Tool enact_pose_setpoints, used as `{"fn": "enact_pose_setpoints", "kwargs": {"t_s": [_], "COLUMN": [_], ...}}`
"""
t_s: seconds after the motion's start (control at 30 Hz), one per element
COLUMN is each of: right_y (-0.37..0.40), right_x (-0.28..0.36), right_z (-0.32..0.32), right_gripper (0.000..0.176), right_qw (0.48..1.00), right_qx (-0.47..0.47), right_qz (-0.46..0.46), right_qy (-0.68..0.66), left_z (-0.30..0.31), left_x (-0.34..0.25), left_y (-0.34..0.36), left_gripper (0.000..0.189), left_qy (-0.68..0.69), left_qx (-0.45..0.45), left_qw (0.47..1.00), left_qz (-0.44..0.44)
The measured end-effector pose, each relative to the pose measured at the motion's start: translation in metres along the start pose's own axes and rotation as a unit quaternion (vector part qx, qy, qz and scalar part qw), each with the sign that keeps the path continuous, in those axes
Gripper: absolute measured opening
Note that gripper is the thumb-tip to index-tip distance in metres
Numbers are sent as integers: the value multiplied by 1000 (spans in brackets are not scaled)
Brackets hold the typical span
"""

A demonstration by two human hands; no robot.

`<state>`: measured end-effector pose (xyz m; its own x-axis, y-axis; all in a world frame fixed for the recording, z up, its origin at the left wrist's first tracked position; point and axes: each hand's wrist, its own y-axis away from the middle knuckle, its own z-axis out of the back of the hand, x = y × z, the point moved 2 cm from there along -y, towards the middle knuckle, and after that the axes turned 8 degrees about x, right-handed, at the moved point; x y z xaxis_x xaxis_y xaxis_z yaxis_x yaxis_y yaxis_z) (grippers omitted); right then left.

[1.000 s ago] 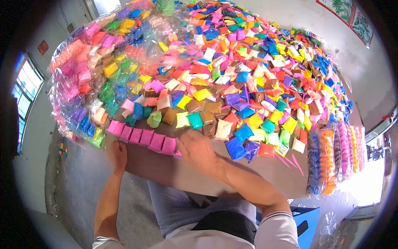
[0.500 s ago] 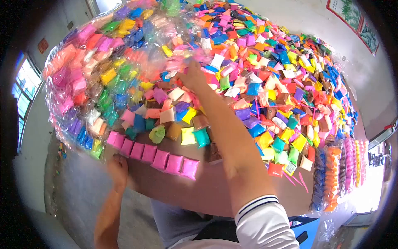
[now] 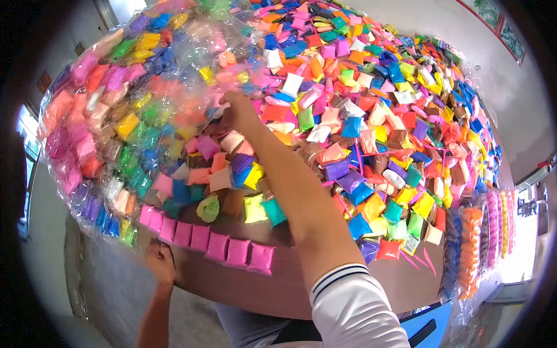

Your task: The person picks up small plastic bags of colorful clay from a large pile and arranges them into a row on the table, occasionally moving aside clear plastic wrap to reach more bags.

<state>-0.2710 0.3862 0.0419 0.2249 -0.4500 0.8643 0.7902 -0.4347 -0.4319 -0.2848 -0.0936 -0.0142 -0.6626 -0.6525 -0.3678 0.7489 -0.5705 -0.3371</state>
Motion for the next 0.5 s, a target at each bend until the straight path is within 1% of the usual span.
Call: {"fn": "enact_pose_setpoints", "kwargs": {"t_s": [0.03, 0.1, 0.13, 0.23, 0.27, 0.3, 0.37, 0.4, 0.5], "right_y": [13, 35, 43, 57, 54, 53, 47, 42, 39], "right_x": [12, 32, 37, 36, 34, 33, 30, 21, 9], "right_z": [4, 14, 22, 57, 74, 84, 98, 100, 107], "right_gripper": [19, 11, 7, 2, 10, 12, 16, 27, 33], "right_qw": [998, 976, 954, 884, 869, 861, 843, 825, 807], "right_qx": [-22, -70, -93, -114, -78, -73, -66, -18, 4], "right_qz": [40, 58, 66, 93, 58, 77, 119, 69, 0], "right_qy": [40, 200, 278, 444, 484, 498, 521, 561, 590], "left_z": [0, 0, 0, 3, 2, 2, 3, 4, 5], "left_x": [0, 0, -2, -4, -5, -7, -10, -10, -14], "left_y": [-1, 0, 0, -1, -1, -2, -4, -3, -3], "left_gripper": [18, 19, 19, 19, 19, 20, 20, 21, 22], "left_qy": [-4, -13, -17, -30, -34, -37, -24, -19, -30], "left_qx": [-3, -6, 0, 1, -5, -13, -3, 3, -11], "left_qw": [1000, 1000, 1000, 1000, 999, 999, 1000, 1000, 999], "left_qz": [-2, -3, -1, -8, -19, -31, -18, -10, -22]}}
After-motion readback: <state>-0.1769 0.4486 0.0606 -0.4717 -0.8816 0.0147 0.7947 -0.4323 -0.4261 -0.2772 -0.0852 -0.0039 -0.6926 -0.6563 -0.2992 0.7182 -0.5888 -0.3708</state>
